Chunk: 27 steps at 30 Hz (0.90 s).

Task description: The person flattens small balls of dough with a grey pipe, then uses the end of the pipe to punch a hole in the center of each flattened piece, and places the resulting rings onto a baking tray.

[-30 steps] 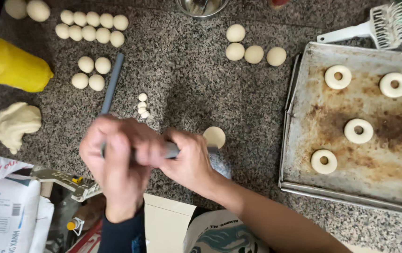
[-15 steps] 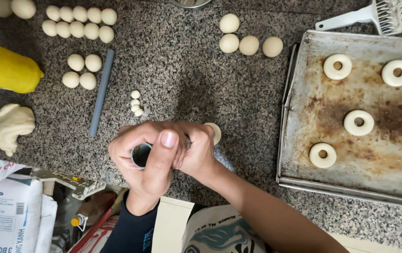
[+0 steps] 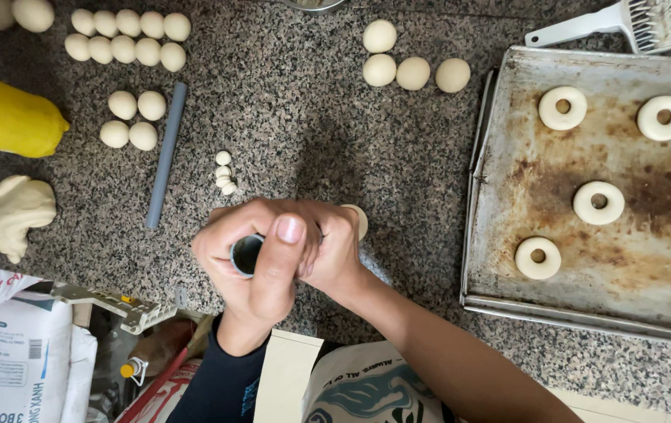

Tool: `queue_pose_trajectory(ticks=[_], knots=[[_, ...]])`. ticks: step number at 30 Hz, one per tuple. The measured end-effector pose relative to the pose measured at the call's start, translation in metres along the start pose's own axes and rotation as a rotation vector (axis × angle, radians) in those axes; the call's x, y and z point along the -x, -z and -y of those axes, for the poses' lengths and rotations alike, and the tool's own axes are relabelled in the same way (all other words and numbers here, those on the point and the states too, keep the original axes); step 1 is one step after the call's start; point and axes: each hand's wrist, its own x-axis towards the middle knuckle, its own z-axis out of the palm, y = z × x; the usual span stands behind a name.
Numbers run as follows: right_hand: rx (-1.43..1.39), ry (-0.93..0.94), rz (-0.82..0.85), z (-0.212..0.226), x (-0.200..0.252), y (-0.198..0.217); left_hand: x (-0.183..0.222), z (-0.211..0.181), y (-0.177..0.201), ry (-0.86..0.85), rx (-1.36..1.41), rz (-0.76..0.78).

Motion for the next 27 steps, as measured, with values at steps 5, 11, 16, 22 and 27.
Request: queue_pose_trajectory(ticks=[5, 11, 16, 22, 27], knots=[[0.056, 0.072, -0.058, -0.006, -0.003, 0.002, -0.001, 0.008, -0.005, -0.033, -0.033, 0.050], [0.007, 0.112, -0.128, -0.019, 0.002, 0.001, -0.006, 0.010, -0.018, -0.066, -0.069, 0.013], [-0.014, 0.096, -0.145, -0.029, 0.007, 0.003, -0.007, 0.009, -0.028, -0.060, 0.099, 0.061], [-0.081, 0.082, -0.124, -0.030, 0.002, 0.005, -0.016, 0.012, -0.038, -0.073, 0.200, 0.021], [-0.100, 0.108, -0.080, -0.029, 0.003, 0.014, -0.019, 0.007, -0.050, -0.099, 0.167, 0.007]])
